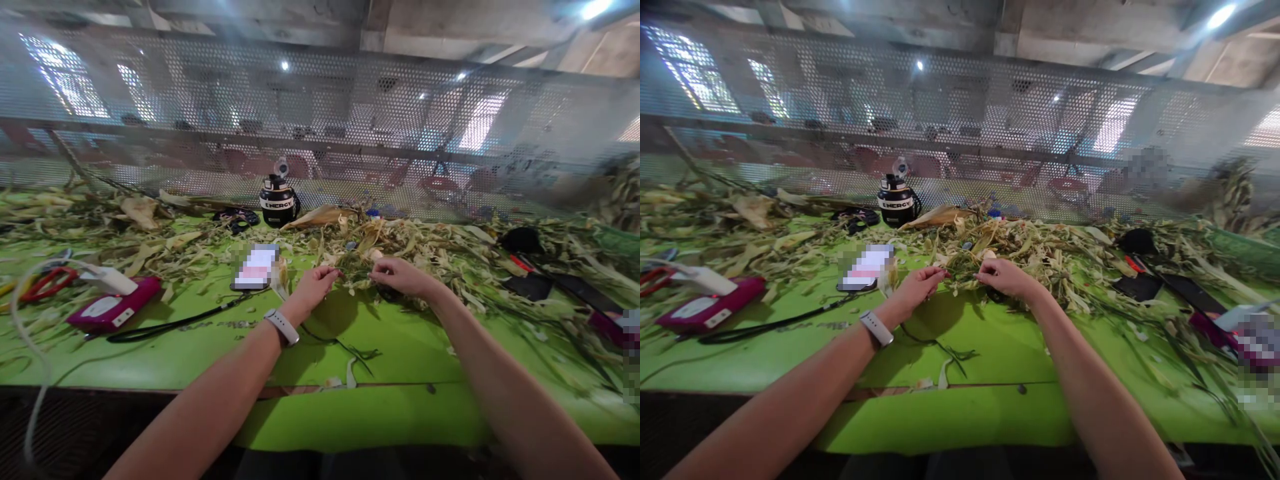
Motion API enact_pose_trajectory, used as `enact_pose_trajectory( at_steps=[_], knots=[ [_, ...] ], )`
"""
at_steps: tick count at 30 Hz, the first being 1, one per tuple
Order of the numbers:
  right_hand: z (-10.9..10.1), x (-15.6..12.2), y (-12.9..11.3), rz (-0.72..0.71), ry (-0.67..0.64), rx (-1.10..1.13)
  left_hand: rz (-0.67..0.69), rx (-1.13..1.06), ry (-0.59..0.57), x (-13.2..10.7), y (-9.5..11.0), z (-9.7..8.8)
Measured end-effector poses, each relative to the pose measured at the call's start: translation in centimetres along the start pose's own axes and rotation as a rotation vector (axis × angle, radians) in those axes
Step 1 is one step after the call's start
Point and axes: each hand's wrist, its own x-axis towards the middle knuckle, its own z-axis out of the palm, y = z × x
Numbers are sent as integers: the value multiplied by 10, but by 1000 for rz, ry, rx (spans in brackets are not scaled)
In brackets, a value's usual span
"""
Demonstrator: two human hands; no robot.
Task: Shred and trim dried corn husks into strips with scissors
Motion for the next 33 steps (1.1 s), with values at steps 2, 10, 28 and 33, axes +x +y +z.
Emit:
enact_pose_trajectory(
  at_steps=[2, 10, 28, 33],
  knots=[
    [4, 2, -2, 58, 90, 267, 56, -66, 53, -2, 4, 2],
    [30, 6, -22, 188, 148, 1310, 115, -665, 68, -9, 19, 7],
    [27, 7, -20, -68, 78, 308, 3, -434, -84, -10, 20, 3],
    [30, 8, -17, -83, 104, 148, -19, -323, -69, -7, 16, 2]
  ],
)
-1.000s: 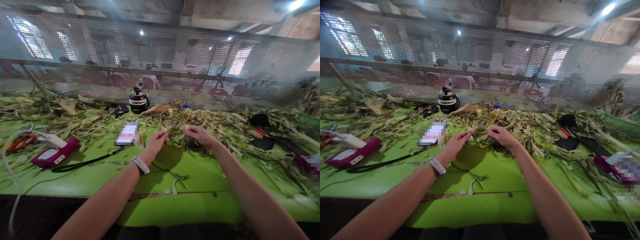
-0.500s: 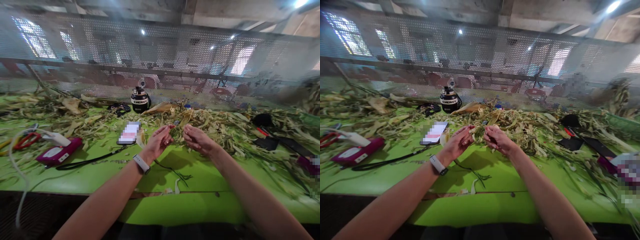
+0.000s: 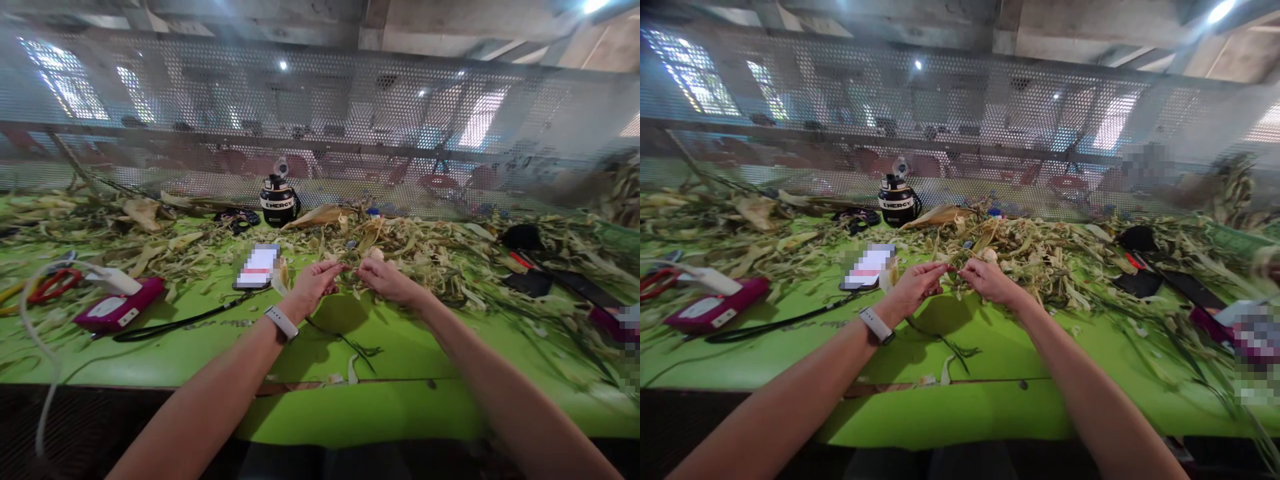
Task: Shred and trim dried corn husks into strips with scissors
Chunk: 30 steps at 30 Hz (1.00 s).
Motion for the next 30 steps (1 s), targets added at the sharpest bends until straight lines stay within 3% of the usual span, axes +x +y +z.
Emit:
enact_pose_trajectory(
  at_steps=[6, 12, 18, 26, 28, 30],
  knots=[
    [4, -1, 3, 166, -102, 327, -14, 88, -42, 3, -5, -4],
    [3, 3, -1, 9, 65, 321, 3, 211, -95, 3, -6, -1],
    [8, -1, -1, 86, -88, 382, 55, 347, -258, -1, 0, -1],
    [6, -4, -8, 112, 6, 366, 103, 58, -196, -2, 11, -12],
    [5, -3, -8, 96, 37, 338, 148, 122, -186, -2, 12, -15],
    [5, -2, -5, 59, 77, 294, 218, 324, -151, -1, 13, -16]
  ],
)
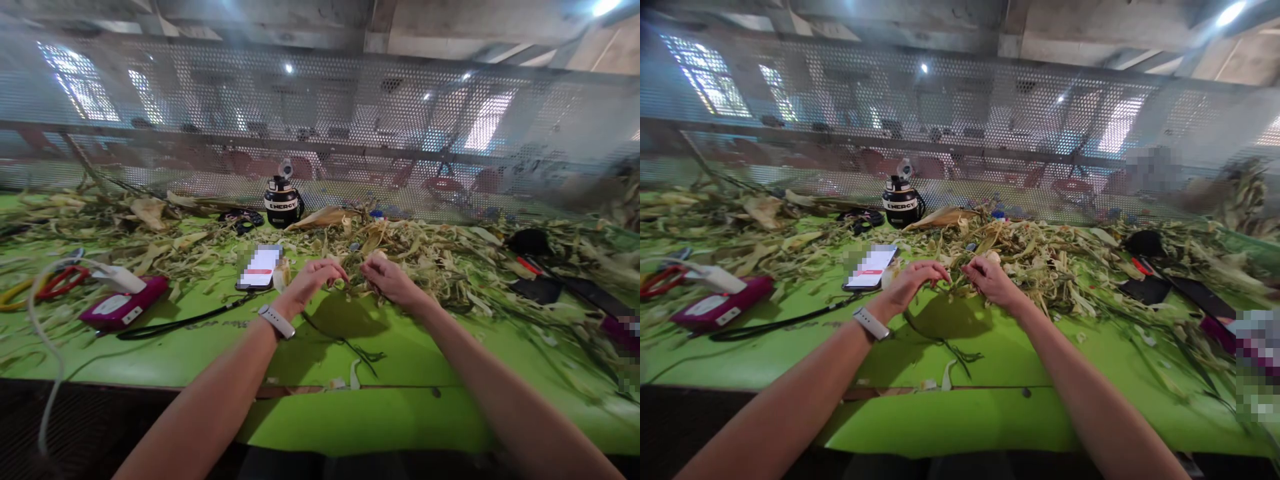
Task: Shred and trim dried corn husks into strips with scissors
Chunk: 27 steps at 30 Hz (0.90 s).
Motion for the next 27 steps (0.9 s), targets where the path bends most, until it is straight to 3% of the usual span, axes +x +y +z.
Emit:
enact_pose_trajectory(
  at_steps=[3, 6, 9, 12, 14, 18, 27],
  knots=[
    [0, 1, 3, -71, 38, -51, 71, 308, 119, 0, -3, 1],
    [5, -2, -1, -92, -22, -85, 153, 429, 249, 1, -8, 5],
    [14, -7, -10, -85, -126, -64, 144, 340, 290, 1, -13, 11],
    [22, -11, -17, 12, -208, 98, 8, 150, 296, 3, -16, 17],
    [24, -12, -19, 83, -198, 269, -76, 25, 278, 3, -15, 20],
    [25, -8, -15, 133, -25, 516, -106, -105, 168, 1, -9, 22],
    [22, -3, -9, 224, 67, 344, -118, -20, 16, 2, -11, 17]
  ],
)
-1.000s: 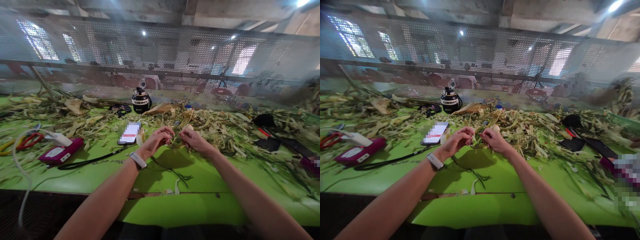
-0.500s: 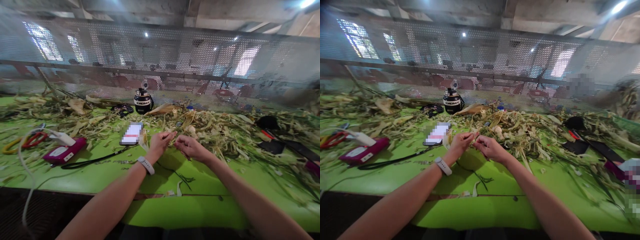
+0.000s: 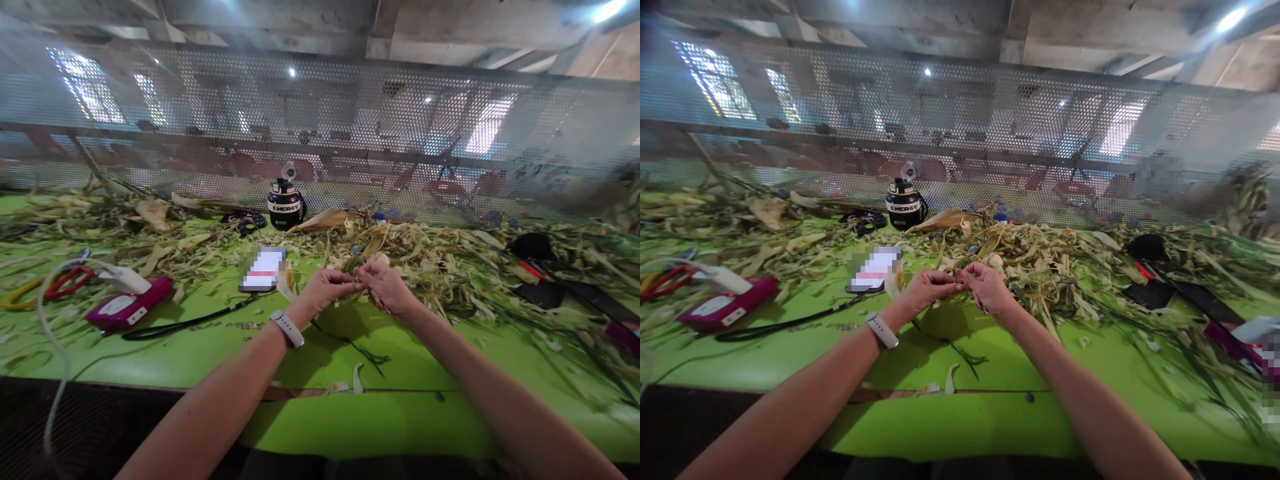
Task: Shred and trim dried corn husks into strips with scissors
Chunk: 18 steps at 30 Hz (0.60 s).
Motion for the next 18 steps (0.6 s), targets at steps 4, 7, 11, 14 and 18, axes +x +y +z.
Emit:
enact_pose_trajectory(
  at_steps=[4, 7, 11, 14, 18],
  knots=[
    [0, 2, 3, 4, 30, -44, 0, -5, -4, 0, -1, 0],
    [-1, 4, 4, -10, 56, -82, -7, -44, 38, 0, 2, -1],
    [-16, 5, -5, -51, 55, -220, 37, -133, 166, 1, 6, -8],
    [-35, 4, -13, -30, -40, -314, 44, -233, 242, 5, 5, -15],
    [-56, 8, -9, 46, 14, -184, -52, -312, 357, 10, 0, -24]
  ],
)
